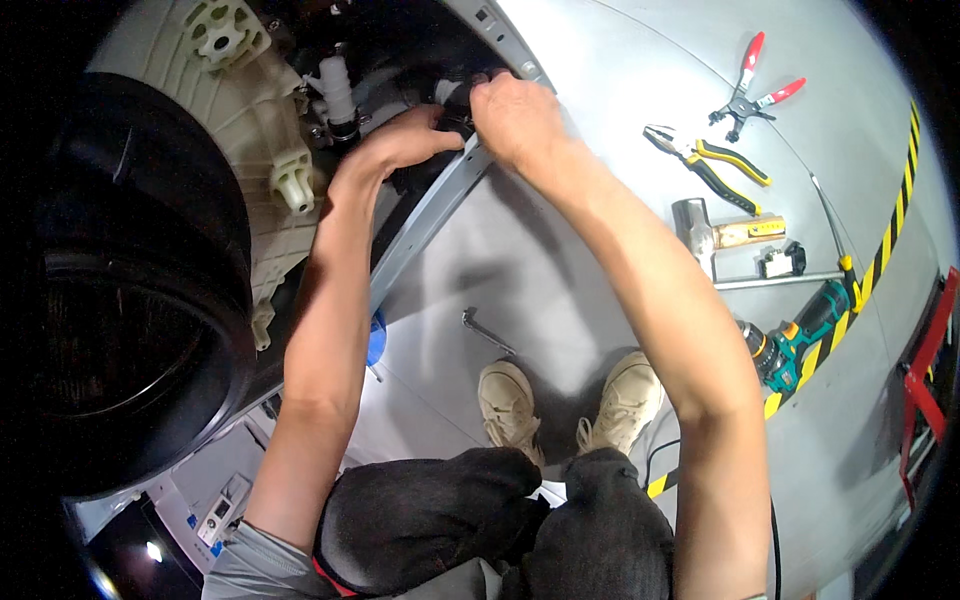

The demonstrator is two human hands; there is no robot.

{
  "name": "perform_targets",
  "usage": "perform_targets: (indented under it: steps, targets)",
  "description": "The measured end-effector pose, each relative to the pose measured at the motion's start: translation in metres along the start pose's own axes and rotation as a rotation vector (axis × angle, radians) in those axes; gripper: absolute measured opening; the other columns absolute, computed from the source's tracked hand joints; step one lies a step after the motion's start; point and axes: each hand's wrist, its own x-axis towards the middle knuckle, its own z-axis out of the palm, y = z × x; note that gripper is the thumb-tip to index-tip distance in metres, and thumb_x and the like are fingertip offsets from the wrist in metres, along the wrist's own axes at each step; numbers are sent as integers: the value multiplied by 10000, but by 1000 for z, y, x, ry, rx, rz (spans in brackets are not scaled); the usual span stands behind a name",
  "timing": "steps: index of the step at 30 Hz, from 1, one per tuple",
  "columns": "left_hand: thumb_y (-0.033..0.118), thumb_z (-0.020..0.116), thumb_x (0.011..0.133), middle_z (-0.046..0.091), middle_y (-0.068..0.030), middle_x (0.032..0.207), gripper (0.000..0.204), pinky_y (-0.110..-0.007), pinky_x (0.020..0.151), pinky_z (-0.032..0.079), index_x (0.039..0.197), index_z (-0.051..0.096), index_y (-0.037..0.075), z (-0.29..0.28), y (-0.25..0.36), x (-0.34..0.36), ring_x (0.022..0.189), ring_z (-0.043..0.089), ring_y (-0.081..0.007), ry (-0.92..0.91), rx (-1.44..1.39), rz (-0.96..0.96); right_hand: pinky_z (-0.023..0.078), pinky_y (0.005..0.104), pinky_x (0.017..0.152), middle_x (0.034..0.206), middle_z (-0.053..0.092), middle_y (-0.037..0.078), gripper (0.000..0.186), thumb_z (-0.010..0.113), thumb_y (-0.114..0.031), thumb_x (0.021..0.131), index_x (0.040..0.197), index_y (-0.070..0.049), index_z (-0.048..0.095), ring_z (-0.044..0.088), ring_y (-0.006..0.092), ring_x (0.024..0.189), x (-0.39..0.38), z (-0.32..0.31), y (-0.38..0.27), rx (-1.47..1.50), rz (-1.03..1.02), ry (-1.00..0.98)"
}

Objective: The person reaches into the bottom of the washing machine cabinet by hand to detach and remove the internal drain pump assembly.

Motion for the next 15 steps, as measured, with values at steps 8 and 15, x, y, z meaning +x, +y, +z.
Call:
perform_targets:
  steps: [8,15]
  targets:
    - [251,695,733,689,-171,1039,473,-330,867,467,1084,650,-63,1,-19,25,966,618,-234,-34,-141,54,561,376,759,1028,710,134,250,613,-161,841,1055,-62,697,690,285,973,21,-11,-18,-217,15,-246]
    - [366,765,688,645,-233,1161,669,-346,909,458,1147,608,-95,2,-19,28,1083,604,-282,20,15,69,563,398,701,952,701,172,281,604,-123,818,1070,-4,643,698,308,877,24,-16,-19,-81,88,-282]
